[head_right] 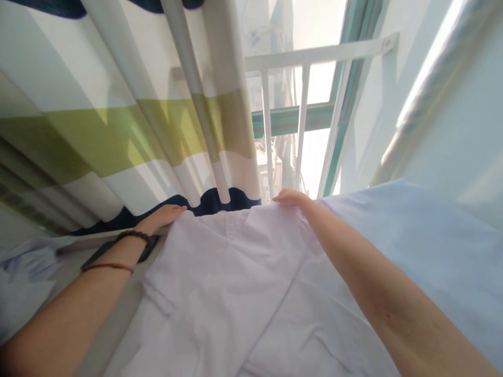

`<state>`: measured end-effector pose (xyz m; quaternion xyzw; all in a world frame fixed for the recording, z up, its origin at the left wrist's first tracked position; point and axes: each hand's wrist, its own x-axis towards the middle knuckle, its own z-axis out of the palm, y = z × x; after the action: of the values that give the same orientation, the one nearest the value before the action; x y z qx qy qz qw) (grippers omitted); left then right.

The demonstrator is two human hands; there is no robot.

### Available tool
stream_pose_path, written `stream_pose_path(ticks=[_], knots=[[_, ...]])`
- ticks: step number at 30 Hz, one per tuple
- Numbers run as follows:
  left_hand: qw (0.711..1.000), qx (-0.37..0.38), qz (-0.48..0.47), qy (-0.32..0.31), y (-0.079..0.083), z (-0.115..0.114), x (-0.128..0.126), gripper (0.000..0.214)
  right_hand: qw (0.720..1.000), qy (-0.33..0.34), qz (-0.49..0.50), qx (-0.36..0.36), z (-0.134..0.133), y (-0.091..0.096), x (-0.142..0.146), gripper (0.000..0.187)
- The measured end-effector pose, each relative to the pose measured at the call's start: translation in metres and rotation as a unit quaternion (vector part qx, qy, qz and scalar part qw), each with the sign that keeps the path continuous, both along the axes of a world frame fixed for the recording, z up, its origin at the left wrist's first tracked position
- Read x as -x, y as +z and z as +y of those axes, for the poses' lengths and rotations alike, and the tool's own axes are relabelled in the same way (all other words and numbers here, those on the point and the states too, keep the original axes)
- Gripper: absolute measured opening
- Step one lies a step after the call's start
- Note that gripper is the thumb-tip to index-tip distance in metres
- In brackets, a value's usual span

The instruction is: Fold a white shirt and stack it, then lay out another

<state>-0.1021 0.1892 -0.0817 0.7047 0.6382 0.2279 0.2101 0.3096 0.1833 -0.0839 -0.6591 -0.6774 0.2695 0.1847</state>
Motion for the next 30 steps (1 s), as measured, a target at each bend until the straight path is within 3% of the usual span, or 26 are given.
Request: stream_pose_path(ticks=[3, 7, 10, 12, 14, 17, 20, 22, 24, 27, 30], knots=[[0.996, 0.037, -0.080, 0.023, 0.003, -0.004, 0.002, 0.045, 0.997, -0.008, 0.074, -0.013, -0.005, 0.006, 0.001, 0.027], [0.980, 0.020, -0.198, 0.007, 0.022, -0.025, -0.007, 0.056, 0.967, 0.001, 0.236, -0.090, -0.023, 0.021, -0.006, 0.058], [0.946, -0.045, -0.320, -0.018, 0.040, -0.059, -0.016, 0.057, 0.928, 0.051, 0.338, -0.146, -0.050, 0.033, -0.018, 0.074], [0.911, -0.082, -0.400, -0.054, 0.045, -0.090, -0.016, 0.052, 0.923, 0.088, 0.341, -0.156, -0.076, 0.038, -0.029, 0.078], [0.898, -0.075, -0.421, -0.102, 0.043, -0.126, -0.010, 0.050, 0.928, 0.117, 0.327, -0.131, -0.106, 0.038, -0.043, 0.080], [0.909, -0.002, -0.371, -0.190, 0.029, -0.175, 0.006, 0.052, 0.950, 0.177, 0.251, -0.055, -0.150, 0.030, -0.065, 0.080], [0.906, 0.121, -0.307, -0.263, 0.012, -0.209, 0.016, 0.047, 0.967, 0.235, 0.099, 0.030, -0.184, 0.021, -0.077, 0.077], [0.921, 0.157, -0.250, -0.253, 0.004, -0.219, 0.014, 0.043, 0.963, 0.258, 0.022, 0.075, -0.197, 0.018, -0.075, 0.072], [0.958, 0.128, -0.170, -0.191, 0.000, -0.222, 0.004, 0.036, 0.962, 0.257, -0.016, 0.091, -0.202, 0.017, -0.066, 0.065], [0.992, 0.033, -0.046, -0.115, 0.001, -0.219, -0.016, 0.035, 0.973, 0.223, -0.046, 0.036, -0.195, 0.018, -0.047, 0.055], [0.991, -0.003, 0.019, -0.134, -0.001, -0.216, -0.033, 0.042, 0.976, 0.183, -0.086, -0.084, -0.179, 0.012, -0.032, 0.049]])
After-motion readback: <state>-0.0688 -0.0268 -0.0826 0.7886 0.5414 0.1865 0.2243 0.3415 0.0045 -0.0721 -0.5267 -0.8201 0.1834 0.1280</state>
